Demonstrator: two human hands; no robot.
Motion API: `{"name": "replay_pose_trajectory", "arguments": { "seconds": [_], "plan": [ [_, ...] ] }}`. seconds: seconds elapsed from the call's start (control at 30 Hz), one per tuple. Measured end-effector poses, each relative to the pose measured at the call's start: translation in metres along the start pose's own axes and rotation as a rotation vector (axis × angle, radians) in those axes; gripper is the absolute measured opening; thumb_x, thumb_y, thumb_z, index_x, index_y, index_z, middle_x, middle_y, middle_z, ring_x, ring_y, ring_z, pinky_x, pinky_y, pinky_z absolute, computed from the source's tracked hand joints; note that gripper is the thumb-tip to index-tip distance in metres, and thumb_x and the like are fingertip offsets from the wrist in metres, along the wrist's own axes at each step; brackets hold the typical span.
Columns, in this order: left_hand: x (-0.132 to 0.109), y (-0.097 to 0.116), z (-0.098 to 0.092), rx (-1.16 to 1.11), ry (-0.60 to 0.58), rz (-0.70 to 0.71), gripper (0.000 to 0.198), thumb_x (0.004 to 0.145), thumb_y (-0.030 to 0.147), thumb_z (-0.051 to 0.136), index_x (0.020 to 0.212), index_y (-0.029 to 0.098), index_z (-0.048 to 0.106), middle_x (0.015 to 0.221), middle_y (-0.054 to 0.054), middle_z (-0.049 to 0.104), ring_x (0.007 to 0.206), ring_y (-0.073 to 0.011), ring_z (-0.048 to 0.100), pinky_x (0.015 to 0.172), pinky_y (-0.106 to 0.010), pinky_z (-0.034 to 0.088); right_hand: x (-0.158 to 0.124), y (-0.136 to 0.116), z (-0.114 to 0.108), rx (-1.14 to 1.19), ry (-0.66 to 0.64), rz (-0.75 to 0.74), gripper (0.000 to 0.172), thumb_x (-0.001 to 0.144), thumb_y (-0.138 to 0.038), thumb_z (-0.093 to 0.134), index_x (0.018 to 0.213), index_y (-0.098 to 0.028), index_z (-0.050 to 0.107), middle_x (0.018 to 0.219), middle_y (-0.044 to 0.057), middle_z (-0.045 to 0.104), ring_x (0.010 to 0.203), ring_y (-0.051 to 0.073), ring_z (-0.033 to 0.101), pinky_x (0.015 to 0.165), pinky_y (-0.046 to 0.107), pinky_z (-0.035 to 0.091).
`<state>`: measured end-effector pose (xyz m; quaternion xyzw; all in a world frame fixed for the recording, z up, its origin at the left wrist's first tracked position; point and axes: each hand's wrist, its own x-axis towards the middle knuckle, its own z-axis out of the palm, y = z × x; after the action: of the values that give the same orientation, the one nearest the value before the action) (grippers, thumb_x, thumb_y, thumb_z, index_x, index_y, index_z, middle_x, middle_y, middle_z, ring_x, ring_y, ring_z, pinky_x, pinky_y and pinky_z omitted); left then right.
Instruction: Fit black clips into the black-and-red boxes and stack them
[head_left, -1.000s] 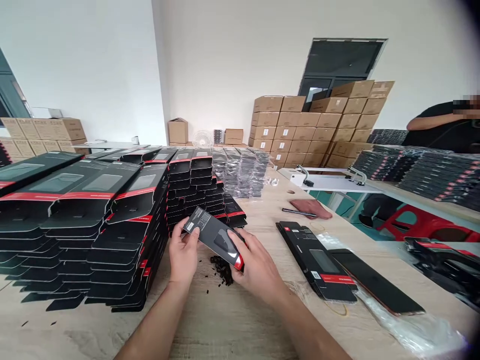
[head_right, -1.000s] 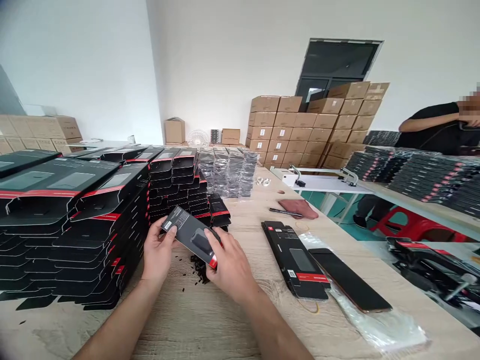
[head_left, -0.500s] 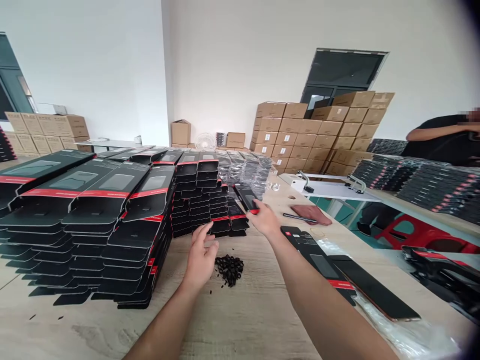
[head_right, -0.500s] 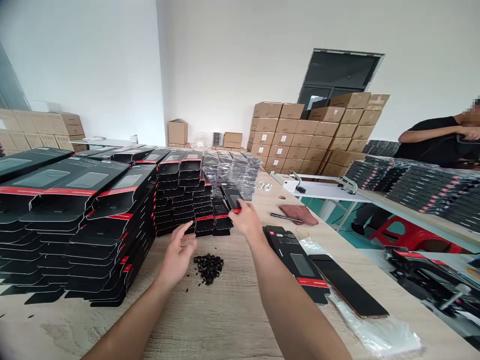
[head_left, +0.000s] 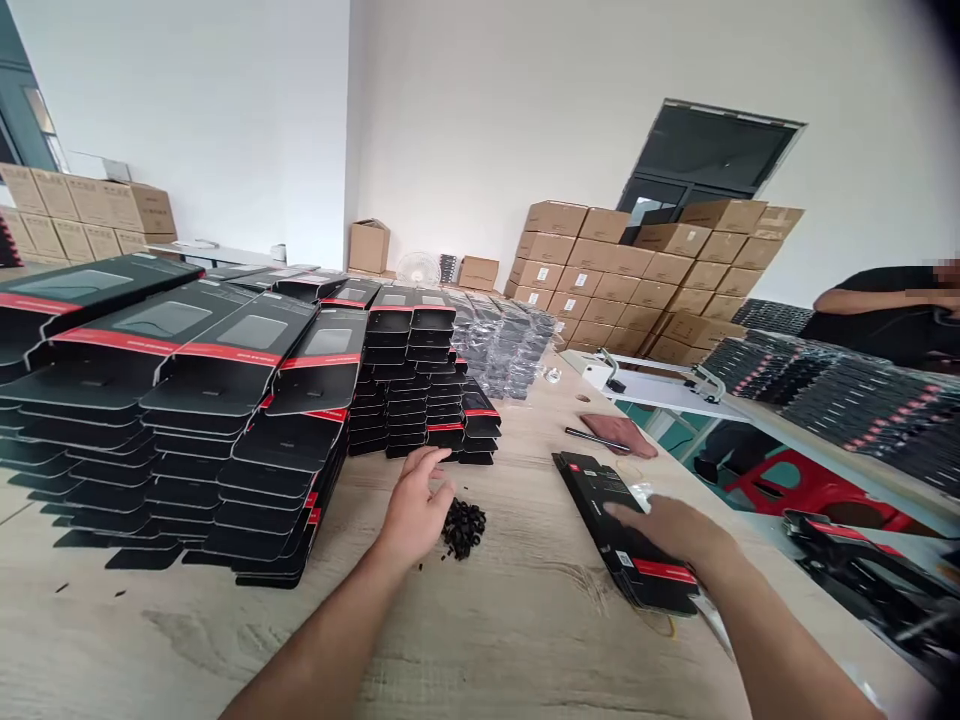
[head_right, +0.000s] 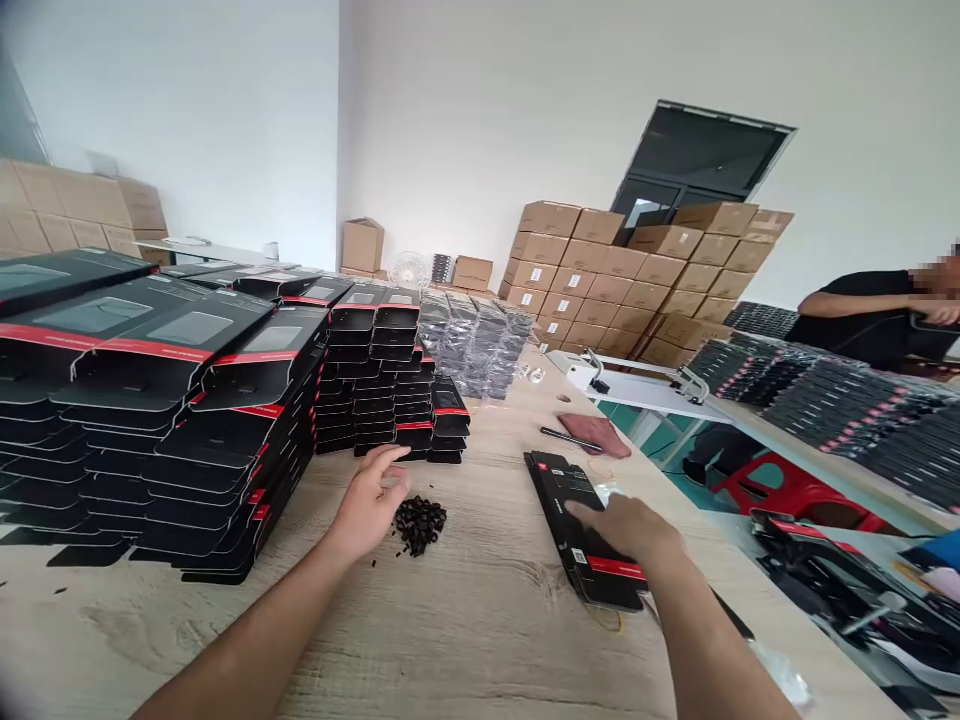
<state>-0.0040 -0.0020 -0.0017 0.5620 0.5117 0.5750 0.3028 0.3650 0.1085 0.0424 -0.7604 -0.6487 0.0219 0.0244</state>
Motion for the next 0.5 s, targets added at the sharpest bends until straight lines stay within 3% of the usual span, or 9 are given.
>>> {"name": "replay_pose_trajectory", "arguments": {
  "seconds": [0.1, 0.23, 0.33, 0.43, 0.5],
  "plan": [
    [-0.001, -0.002, 0.000, 0.025, -0.022, 0.008, 0.032, 0.083, 0.018, 0.051, 0.112, 0.026, 0.062, 0.127, -0.006, 0.050, 0.094, -0.0161, 0.061, 0.076, -0.030, 0.051, -0.018, 0.017, 0.009, 0.021, -0.140, 0.032, 0.059, 0.067, -0.072, 0.053, 0.077, -0.016, 0.066, 0.091, 0.018, 0.069, 0.085, 0.033, 0.065, 0.068, 0.038, 0.047],
    [-0.002, -0.003, -0.001, 0.041, -0.037, 0.016, 0.027, 0.084, 0.022, 0.051, 0.106, 0.024, 0.065, 0.121, -0.005, 0.055, 0.094, -0.0162, 0.060, 0.080, -0.030, 0.051, -0.028, 0.022, 0.005, 0.085, -0.064, 0.047, 0.047, 0.069, -0.064, 0.055, 0.068, -0.018, 0.061, 0.078, 0.014, 0.069, 0.076, 0.030, 0.065, 0.061, 0.034, 0.044],
    [-0.003, -0.001, -0.001, 0.025, -0.064, -0.008, 0.024, 0.084, 0.027, 0.050, 0.101, 0.023, 0.067, 0.111, -0.005, 0.061, 0.091, -0.0172, 0.060, 0.072, -0.028, 0.052, -0.031, 0.027, -0.007, 0.190, 0.014, 0.114, 0.040, 0.068, -0.057, 0.060, 0.067, -0.017, 0.061, 0.071, 0.015, 0.068, 0.071, 0.030, 0.065, 0.059, 0.035, 0.044],
    [-0.004, 0.004, 0.001, -0.050, -0.125, -0.066, 0.026, 0.086, 0.037, 0.049, 0.093, 0.020, 0.068, 0.096, -0.006, 0.066, 0.081, -0.0172, 0.063, 0.059, -0.024, 0.050, -0.041, 0.013, -0.017, 0.617, 0.075, 0.150, 0.039, 0.072, -0.054, 0.057, 0.078, -0.016, 0.065, 0.073, 0.016, 0.070, 0.068, 0.030, 0.066, 0.059, 0.037, 0.047],
    [-0.005, 0.008, 0.003, -0.148, -0.192, -0.119, 0.035, 0.086, 0.045, 0.048, 0.092, 0.017, 0.067, 0.091, -0.008, 0.066, 0.074, -0.0173, 0.063, 0.052, -0.022, 0.047, -0.054, -0.018, -0.019, 1.007, 0.084, 0.080, 0.043, 0.075, -0.056, 0.055, 0.093, -0.018, 0.065, 0.082, 0.013, 0.072, 0.070, 0.028, 0.068, 0.060, 0.037, 0.050]
  ]
}}
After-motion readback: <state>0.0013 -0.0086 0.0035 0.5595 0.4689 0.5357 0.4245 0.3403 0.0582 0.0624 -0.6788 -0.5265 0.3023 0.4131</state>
